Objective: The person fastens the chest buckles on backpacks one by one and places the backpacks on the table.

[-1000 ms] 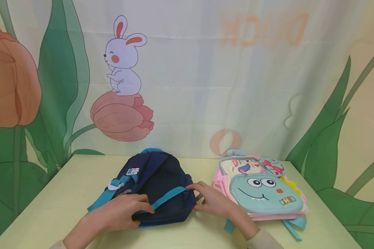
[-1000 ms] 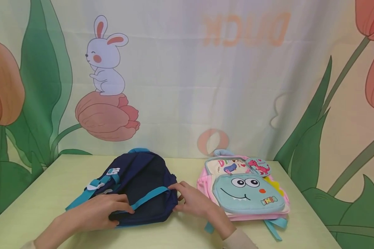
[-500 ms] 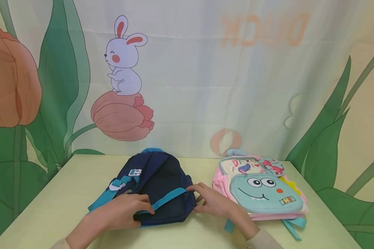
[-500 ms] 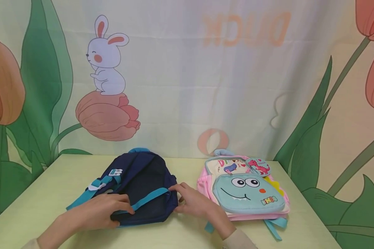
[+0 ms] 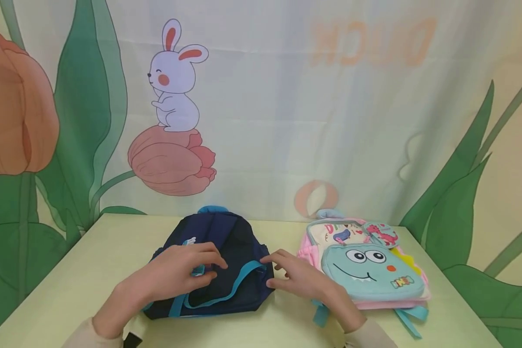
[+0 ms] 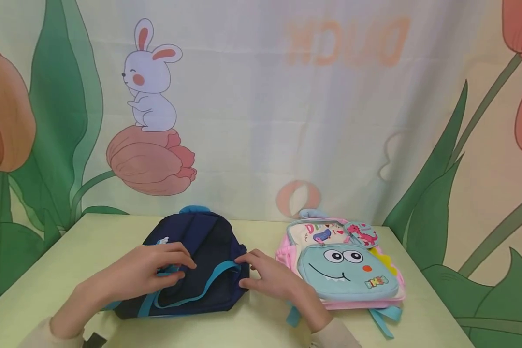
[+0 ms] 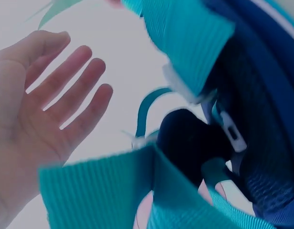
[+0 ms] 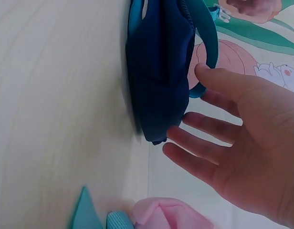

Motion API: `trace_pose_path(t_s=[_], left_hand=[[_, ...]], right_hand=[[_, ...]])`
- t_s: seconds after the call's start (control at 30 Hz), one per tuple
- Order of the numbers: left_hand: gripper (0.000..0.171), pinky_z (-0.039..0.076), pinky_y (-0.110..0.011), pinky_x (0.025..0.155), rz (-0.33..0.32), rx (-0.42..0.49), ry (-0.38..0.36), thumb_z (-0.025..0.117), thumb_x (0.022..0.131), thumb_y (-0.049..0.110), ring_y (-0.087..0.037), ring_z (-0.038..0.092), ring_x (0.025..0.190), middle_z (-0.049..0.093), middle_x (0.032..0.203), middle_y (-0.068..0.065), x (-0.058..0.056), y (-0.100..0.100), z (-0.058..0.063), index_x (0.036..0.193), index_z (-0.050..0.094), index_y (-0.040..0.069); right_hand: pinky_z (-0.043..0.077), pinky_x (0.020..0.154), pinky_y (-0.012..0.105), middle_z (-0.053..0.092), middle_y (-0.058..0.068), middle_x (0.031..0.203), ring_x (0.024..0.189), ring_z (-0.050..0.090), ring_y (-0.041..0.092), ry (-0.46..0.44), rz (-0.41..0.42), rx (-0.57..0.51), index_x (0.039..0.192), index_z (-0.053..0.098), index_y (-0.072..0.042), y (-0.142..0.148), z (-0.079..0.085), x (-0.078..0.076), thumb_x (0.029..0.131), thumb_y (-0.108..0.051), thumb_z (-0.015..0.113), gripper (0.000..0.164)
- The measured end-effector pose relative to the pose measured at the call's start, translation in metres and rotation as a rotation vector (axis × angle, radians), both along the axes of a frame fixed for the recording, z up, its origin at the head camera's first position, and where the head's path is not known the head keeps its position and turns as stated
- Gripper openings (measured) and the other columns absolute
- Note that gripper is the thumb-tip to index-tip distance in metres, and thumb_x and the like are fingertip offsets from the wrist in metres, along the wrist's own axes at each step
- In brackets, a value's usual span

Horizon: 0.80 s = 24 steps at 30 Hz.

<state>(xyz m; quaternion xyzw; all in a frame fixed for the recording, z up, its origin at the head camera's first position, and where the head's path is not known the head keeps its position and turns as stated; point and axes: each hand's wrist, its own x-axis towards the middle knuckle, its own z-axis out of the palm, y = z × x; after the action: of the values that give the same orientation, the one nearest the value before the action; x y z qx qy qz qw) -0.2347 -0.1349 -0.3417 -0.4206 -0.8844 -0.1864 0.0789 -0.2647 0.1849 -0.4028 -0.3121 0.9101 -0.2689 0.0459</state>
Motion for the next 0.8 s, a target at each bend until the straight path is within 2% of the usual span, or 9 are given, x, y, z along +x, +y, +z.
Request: trace_pose_path(t_s=[0.1, 0.27, 0.4, 0.53, 0.63, 0.7, 0.8], left_hand=[[0.021, 0.051, -0.019, 0.066, 0.036, 0.073, 0.04, 0.071, 0.091, 0.017, 0.002, 0.059, 0.08, 0.063, 0.105, 0.019, -0.006, -0.007, 0.004, 0.108, 0.071, 0.029], [0.023, 0.053, -0.02, 0.066, 0.087, 0.166, 0.124, 0.072, 0.089, 0.012, -0.002, 0.064, 0.087, 0.065, 0.102, 0.016, -0.016, -0.017, 0.003, 0.107, 0.07, 0.027], [0.025, 0.055, -0.025, 0.07, 0.167, 0.203, 0.146, 0.072, 0.089, 0.011, -0.008, 0.063, 0.088, 0.064, 0.103, 0.012, -0.023, -0.026, -0.002, 0.109, 0.07, 0.025], [0.026, 0.058, -0.033, 0.078, 0.221, 0.229, 0.149, 0.072, 0.089, 0.01, -0.013, 0.062, 0.095, 0.064, 0.111, 0.007, -0.03, -0.034, -0.009, 0.112, 0.07, 0.022], [0.027, 0.058, -0.038, 0.082, 0.241, 0.25, 0.141, 0.072, 0.09, 0.011, -0.016, 0.061, 0.104, 0.063, 0.116, 0.004, -0.036, -0.038, -0.013, 0.115, 0.07, 0.02], [0.027, 0.057, -0.039, 0.084, 0.26, 0.255, 0.114, 0.072, 0.091, 0.016, -0.018, 0.06, 0.107, 0.061, 0.119, 0.003, -0.039, -0.04, -0.014, 0.118, 0.068, 0.02], [0.031, 0.055, -0.042, 0.086, 0.289, 0.255, 0.028, 0.071, 0.093, 0.023, -0.022, 0.06, 0.11, 0.059, 0.123, 0.002, -0.043, -0.043, -0.016, 0.123, 0.065, 0.02]], right_hand=[[0.053, 0.089, 0.034, 0.058, -0.001, 0.13, 0.116, 0.06, 0.024, 0.028, 0.004, -0.006, 0.137, 0.056, -0.021, -0.001, 0.001, 0.001, 0.097, -0.037, 0.063, 0.044], [0.052, 0.093, 0.034, 0.059, -0.003, 0.125, 0.117, 0.059, 0.022, 0.051, -0.004, -0.018, 0.137, 0.056, -0.021, -0.005, 0.004, 0.001, 0.098, -0.037, 0.062, 0.043], [0.05, 0.086, 0.027, 0.06, -0.003, 0.118, 0.109, 0.059, 0.019, 0.093, 0.015, 0.001, 0.137, 0.056, -0.021, -0.011, 0.008, 0.0, 0.098, -0.037, 0.062, 0.043], [0.048, 0.078, 0.025, 0.06, -0.003, 0.116, 0.104, 0.058, 0.018, 0.126, 0.038, 0.019, 0.137, 0.056, -0.019, -0.018, 0.01, -0.001, 0.098, -0.037, 0.062, 0.044], [0.049, 0.081, 0.026, 0.06, -0.004, 0.118, 0.106, 0.059, 0.016, 0.137, 0.037, 0.029, 0.137, 0.056, -0.02, -0.021, 0.012, -0.001, 0.098, -0.038, 0.061, 0.043], [0.051, 0.085, 0.029, 0.061, -0.004, 0.121, 0.108, 0.06, 0.016, 0.138, 0.037, 0.025, 0.137, 0.057, -0.021, -0.023, 0.013, -0.001, 0.098, -0.037, 0.062, 0.043], [0.052, 0.093, 0.032, 0.06, -0.004, 0.128, 0.112, 0.061, 0.016, 0.13, 0.04, 0.019, 0.137, 0.057, -0.021, -0.026, 0.014, -0.001, 0.098, -0.035, 0.062, 0.042]])
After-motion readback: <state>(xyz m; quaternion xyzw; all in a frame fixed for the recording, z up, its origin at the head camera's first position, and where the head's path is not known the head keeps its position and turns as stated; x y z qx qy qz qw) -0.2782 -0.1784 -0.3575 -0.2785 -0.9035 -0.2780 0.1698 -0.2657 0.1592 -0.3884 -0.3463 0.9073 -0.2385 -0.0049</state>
